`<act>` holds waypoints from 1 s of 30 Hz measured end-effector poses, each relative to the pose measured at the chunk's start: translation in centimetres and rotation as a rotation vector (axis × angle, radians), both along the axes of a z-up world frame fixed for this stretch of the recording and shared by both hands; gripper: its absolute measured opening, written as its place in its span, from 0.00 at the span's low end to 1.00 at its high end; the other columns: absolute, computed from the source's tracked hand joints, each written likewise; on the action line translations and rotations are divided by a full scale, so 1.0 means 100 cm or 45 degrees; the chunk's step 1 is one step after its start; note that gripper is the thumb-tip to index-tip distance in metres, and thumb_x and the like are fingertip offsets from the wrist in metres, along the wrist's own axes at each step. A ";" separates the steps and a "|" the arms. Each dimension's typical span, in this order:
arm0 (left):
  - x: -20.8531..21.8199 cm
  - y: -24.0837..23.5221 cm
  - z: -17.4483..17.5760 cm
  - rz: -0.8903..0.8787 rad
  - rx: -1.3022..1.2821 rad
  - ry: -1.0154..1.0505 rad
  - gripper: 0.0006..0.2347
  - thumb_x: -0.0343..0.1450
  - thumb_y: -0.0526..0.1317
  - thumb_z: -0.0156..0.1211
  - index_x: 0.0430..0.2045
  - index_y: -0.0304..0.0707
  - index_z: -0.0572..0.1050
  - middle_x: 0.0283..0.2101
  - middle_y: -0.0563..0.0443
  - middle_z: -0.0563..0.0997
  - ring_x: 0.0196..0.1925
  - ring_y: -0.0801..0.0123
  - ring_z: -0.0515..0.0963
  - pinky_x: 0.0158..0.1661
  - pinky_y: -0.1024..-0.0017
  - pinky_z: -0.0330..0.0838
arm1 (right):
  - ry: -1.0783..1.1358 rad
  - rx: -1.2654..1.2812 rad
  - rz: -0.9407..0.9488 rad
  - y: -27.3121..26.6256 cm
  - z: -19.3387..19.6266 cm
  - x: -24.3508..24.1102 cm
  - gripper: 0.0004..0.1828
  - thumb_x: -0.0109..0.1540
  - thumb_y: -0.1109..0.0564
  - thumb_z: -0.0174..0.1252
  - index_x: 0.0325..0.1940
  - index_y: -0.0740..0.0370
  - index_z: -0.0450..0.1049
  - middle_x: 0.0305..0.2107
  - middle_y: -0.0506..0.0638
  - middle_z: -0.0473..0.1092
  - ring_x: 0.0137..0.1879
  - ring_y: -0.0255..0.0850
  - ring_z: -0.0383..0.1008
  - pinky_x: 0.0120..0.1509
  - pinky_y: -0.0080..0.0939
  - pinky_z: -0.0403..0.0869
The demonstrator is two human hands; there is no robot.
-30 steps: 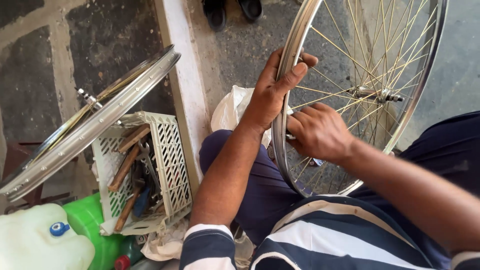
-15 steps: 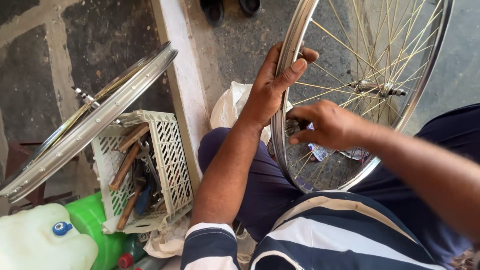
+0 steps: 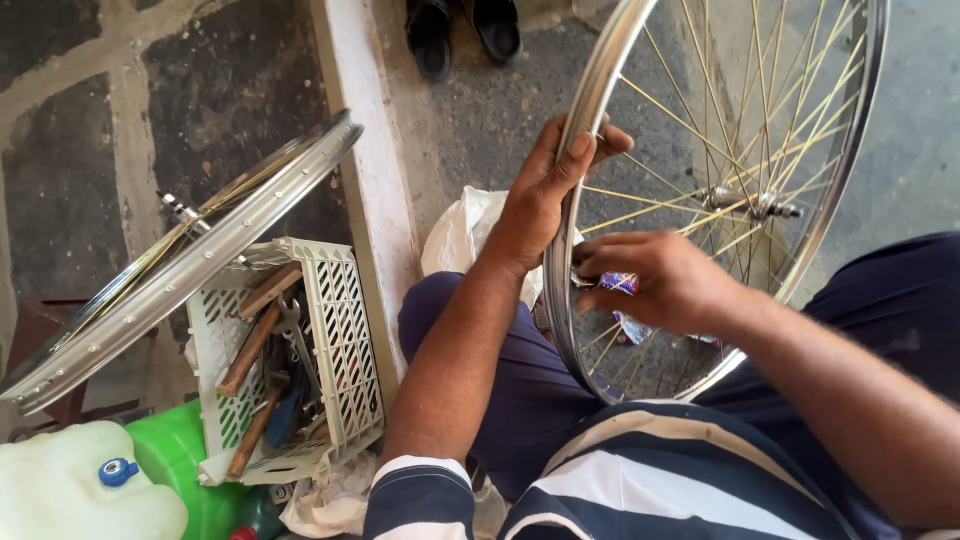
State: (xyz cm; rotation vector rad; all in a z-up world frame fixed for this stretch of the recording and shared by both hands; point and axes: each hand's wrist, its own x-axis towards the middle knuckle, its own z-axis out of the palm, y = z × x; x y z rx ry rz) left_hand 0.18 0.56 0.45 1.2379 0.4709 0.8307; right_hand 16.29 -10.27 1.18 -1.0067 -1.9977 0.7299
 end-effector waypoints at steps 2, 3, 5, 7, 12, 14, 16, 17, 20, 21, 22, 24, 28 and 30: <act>0.001 -0.001 0.003 -0.024 -0.046 -0.017 0.19 0.82 0.54 0.47 0.58 0.39 0.71 0.57 0.46 0.79 0.68 0.58 0.74 0.76 0.56 0.60 | 0.025 -0.260 0.102 0.010 0.005 0.008 0.15 0.57 0.51 0.68 0.43 0.60 0.78 0.38 0.53 0.78 0.41 0.46 0.82 0.45 0.46 0.79; 0.002 -0.002 0.005 -0.022 -0.056 0.011 0.19 0.82 0.55 0.46 0.58 0.39 0.71 0.56 0.45 0.78 0.68 0.57 0.74 0.75 0.55 0.59 | -0.042 -0.423 0.133 0.016 0.007 0.011 0.19 0.55 0.49 0.68 0.45 0.60 0.77 0.34 0.52 0.77 0.37 0.45 0.81 0.42 0.47 0.77; 0.002 -0.003 0.007 -0.009 -0.075 0.046 0.20 0.82 0.55 0.44 0.57 0.39 0.71 0.56 0.45 0.78 0.68 0.56 0.74 0.75 0.55 0.58 | -0.137 -0.726 0.284 0.030 0.006 0.014 0.19 0.56 0.46 0.67 0.45 0.59 0.77 0.28 0.51 0.77 0.33 0.44 0.80 0.39 0.47 0.76; 0.001 -0.006 0.006 0.003 -0.097 0.062 0.21 0.82 0.56 0.44 0.57 0.39 0.71 0.57 0.45 0.78 0.68 0.57 0.74 0.75 0.56 0.57 | -0.188 -1.012 0.518 0.043 0.000 0.011 0.15 0.61 0.46 0.63 0.42 0.58 0.77 0.26 0.52 0.76 0.35 0.45 0.78 0.40 0.46 0.75; -0.001 0.001 0.001 0.008 -0.100 0.079 0.21 0.82 0.57 0.43 0.57 0.39 0.71 0.56 0.45 0.80 0.67 0.58 0.76 0.72 0.57 0.61 | -0.335 -0.026 -0.013 0.000 -0.007 -0.014 0.15 0.57 0.50 0.68 0.40 0.61 0.74 0.27 0.51 0.73 0.36 0.46 0.77 0.42 0.48 0.75; 0.000 0.006 -0.002 -0.003 -0.032 0.087 0.21 0.82 0.56 0.45 0.57 0.38 0.72 0.55 0.45 0.80 0.63 0.59 0.76 0.70 0.58 0.63 | -0.341 0.266 -0.250 -0.017 -0.007 -0.025 0.16 0.56 0.53 0.67 0.43 0.62 0.74 0.32 0.52 0.74 0.38 0.47 0.77 0.44 0.49 0.76; 0.000 0.011 -0.005 0.003 0.098 0.135 0.20 0.84 0.55 0.50 0.58 0.35 0.73 0.53 0.44 0.79 0.57 0.61 0.74 0.65 0.61 0.67 | -0.308 0.390 -0.352 -0.026 -0.008 -0.030 0.18 0.55 0.55 0.67 0.46 0.64 0.74 0.38 0.56 0.76 0.41 0.48 0.77 0.46 0.48 0.76; 0.001 0.015 -0.005 -0.016 0.093 0.113 0.19 0.81 0.51 0.55 0.60 0.36 0.71 0.56 0.45 0.78 0.61 0.61 0.74 0.67 0.60 0.67 | -0.335 0.400 -0.377 -0.028 -0.009 -0.031 0.19 0.56 0.56 0.67 0.48 0.64 0.74 0.39 0.57 0.75 0.41 0.47 0.77 0.46 0.46 0.77; 0.005 0.018 -0.004 -0.077 0.039 0.033 0.25 0.74 0.41 0.65 0.65 0.39 0.64 0.61 0.47 0.77 0.68 0.62 0.75 0.71 0.59 0.68 | -0.418 0.470 -0.465 -0.033 -0.013 -0.031 0.17 0.58 0.57 0.68 0.49 0.65 0.74 0.43 0.58 0.73 0.42 0.46 0.78 0.46 0.44 0.78; 0.004 0.017 -0.002 -0.096 -0.004 0.002 0.26 0.74 0.39 0.66 0.66 0.38 0.63 0.60 0.47 0.79 0.67 0.61 0.77 0.71 0.59 0.68 | -0.438 0.520 -0.500 -0.037 -0.013 -0.032 0.16 0.60 0.58 0.68 0.48 0.65 0.73 0.45 0.56 0.73 0.43 0.46 0.78 0.46 0.44 0.78; 0.004 0.016 -0.002 -0.115 -0.047 -0.028 0.27 0.73 0.37 0.66 0.67 0.37 0.62 0.58 0.47 0.80 0.65 0.60 0.78 0.71 0.59 0.69 | -0.456 0.571 -0.536 -0.041 -0.013 -0.034 0.15 0.61 0.59 0.68 0.47 0.64 0.72 0.47 0.54 0.73 0.43 0.45 0.79 0.46 0.44 0.78; 0.004 0.015 -0.003 -0.083 -0.009 0.015 0.28 0.73 0.36 0.65 0.69 0.37 0.60 0.52 0.46 0.82 0.62 0.59 0.80 0.69 0.57 0.70 | -0.570 0.547 -0.535 -0.050 -0.014 -0.035 0.15 0.57 0.59 0.68 0.45 0.64 0.73 0.47 0.56 0.72 0.40 0.45 0.79 0.42 0.44 0.77; 0.006 0.015 -0.012 -0.051 -0.018 -0.026 0.29 0.74 0.36 0.65 0.70 0.36 0.58 0.44 0.47 0.83 0.58 0.57 0.82 0.69 0.56 0.72 | -0.536 0.512 -0.482 -0.047 -0.023 -0.035 0.14 0.56 0.59 0.68 0.44 0.62 0.74 0.47 0.58 0.71 0.40 0.45 0.78 0.41 0.44 0.78; 0.004 0.014 -0.012 -0.015 -0.006 0.019 0.29 0.74 0.37 0.64 0.70 0.35 0.59 0.43 0.48 0.82 0.57 0.58 0.83 0.68 0.56 0.72 | -0.496 0.570 -0.403 -0.041 -0.023 -0.029 0.13 0.57 0.60 0.67 0.44 0.64 0.74 0.47 0.59 0.71 0.40 0.45 0.78 0.42 0.44 0.78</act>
